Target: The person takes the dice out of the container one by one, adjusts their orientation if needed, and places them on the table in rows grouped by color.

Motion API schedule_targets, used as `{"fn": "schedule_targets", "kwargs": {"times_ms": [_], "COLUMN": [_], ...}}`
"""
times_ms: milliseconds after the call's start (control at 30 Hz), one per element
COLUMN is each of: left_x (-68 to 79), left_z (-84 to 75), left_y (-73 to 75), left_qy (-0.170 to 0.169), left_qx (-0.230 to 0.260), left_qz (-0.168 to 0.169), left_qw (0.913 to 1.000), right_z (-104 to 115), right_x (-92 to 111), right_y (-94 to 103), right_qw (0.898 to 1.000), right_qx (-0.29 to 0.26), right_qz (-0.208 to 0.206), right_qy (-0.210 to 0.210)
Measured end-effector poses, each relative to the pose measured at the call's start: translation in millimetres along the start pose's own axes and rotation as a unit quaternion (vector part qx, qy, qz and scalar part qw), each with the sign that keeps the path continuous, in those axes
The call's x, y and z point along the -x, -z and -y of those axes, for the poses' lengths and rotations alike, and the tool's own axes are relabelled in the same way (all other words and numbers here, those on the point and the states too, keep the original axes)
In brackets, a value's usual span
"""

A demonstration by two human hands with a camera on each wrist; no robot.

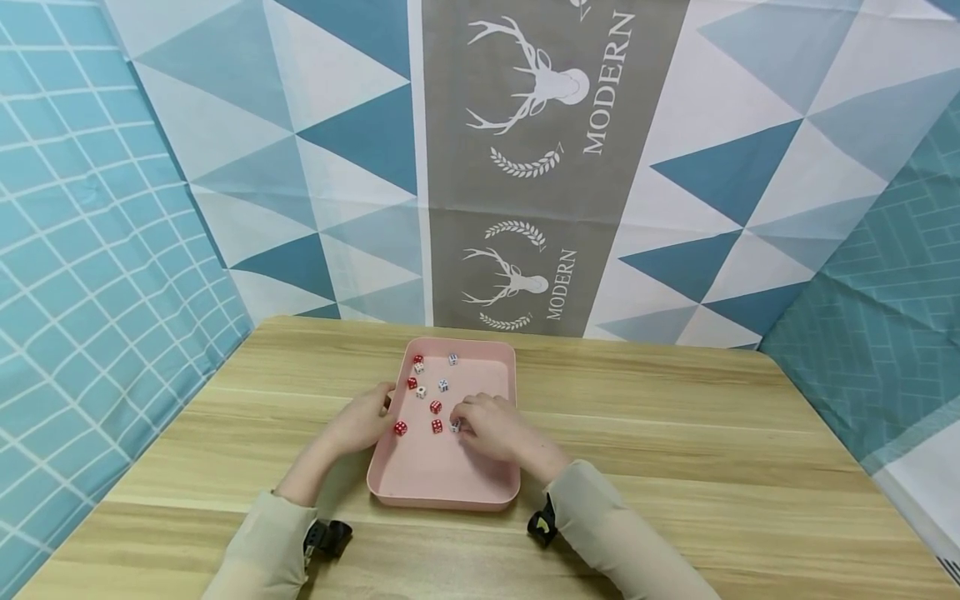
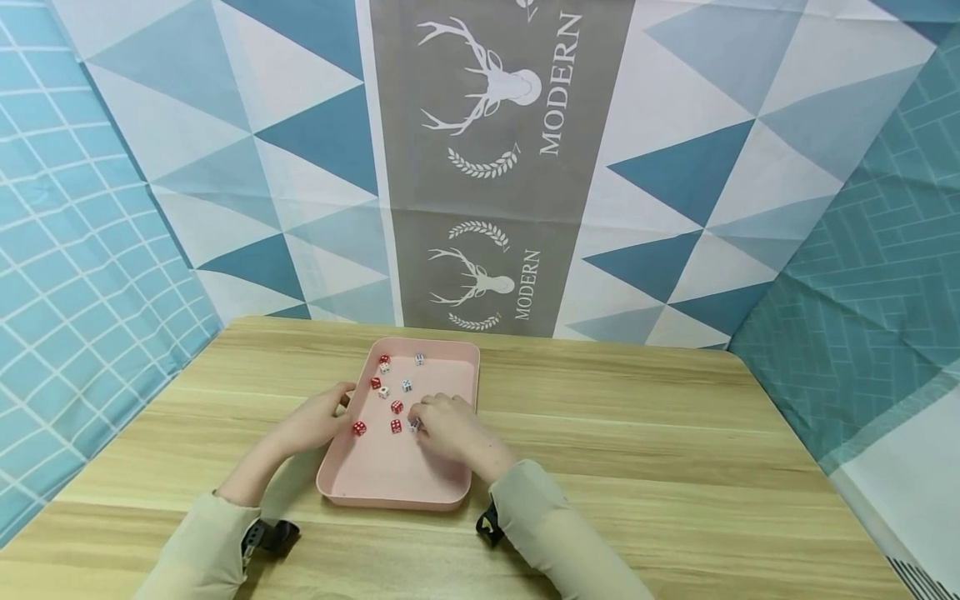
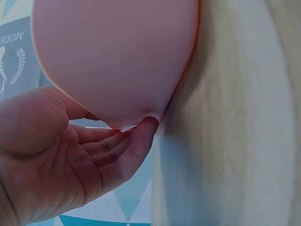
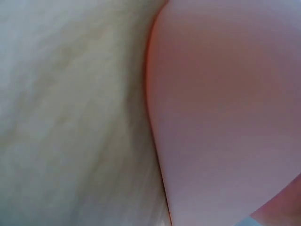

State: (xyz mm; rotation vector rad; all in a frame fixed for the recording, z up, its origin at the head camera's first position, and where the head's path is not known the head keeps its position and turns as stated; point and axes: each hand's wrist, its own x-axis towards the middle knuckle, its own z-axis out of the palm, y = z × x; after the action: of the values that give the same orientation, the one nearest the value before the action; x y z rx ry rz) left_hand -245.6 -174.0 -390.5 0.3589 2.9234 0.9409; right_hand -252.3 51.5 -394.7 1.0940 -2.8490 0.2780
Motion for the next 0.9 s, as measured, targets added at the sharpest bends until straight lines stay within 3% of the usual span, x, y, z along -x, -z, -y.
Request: {"fn": "schedule_targets", "kwargs": {"times_ms": [267, 467, 900], "left_x": [0.7, 0.8, 1.7], "left_z": [-0.4, 0.1, -1.4], "left_y": [-0.1, -0.3, 0.1], "left_qy": [0.004, 0.002, 0.002], "left_qx": [0.006, 0.013, 0.017], "left_qz": [0.006, 0.007, 0.012], "left_qw": [1.0000, 0.9999, 0.9998], "right_z": [0, -3, -23], "right_x": [0, 3, 11], "right_y": [0.4, 3.6, 19.6], "right_qw": [0.999, 0.999, 0.995], "right_qx": [-0.034, -0.046, -0.090], "right_qz": [0.002, -0.022, -0.047], "right_qy": [-0.013, 0.000, -0.019]}}
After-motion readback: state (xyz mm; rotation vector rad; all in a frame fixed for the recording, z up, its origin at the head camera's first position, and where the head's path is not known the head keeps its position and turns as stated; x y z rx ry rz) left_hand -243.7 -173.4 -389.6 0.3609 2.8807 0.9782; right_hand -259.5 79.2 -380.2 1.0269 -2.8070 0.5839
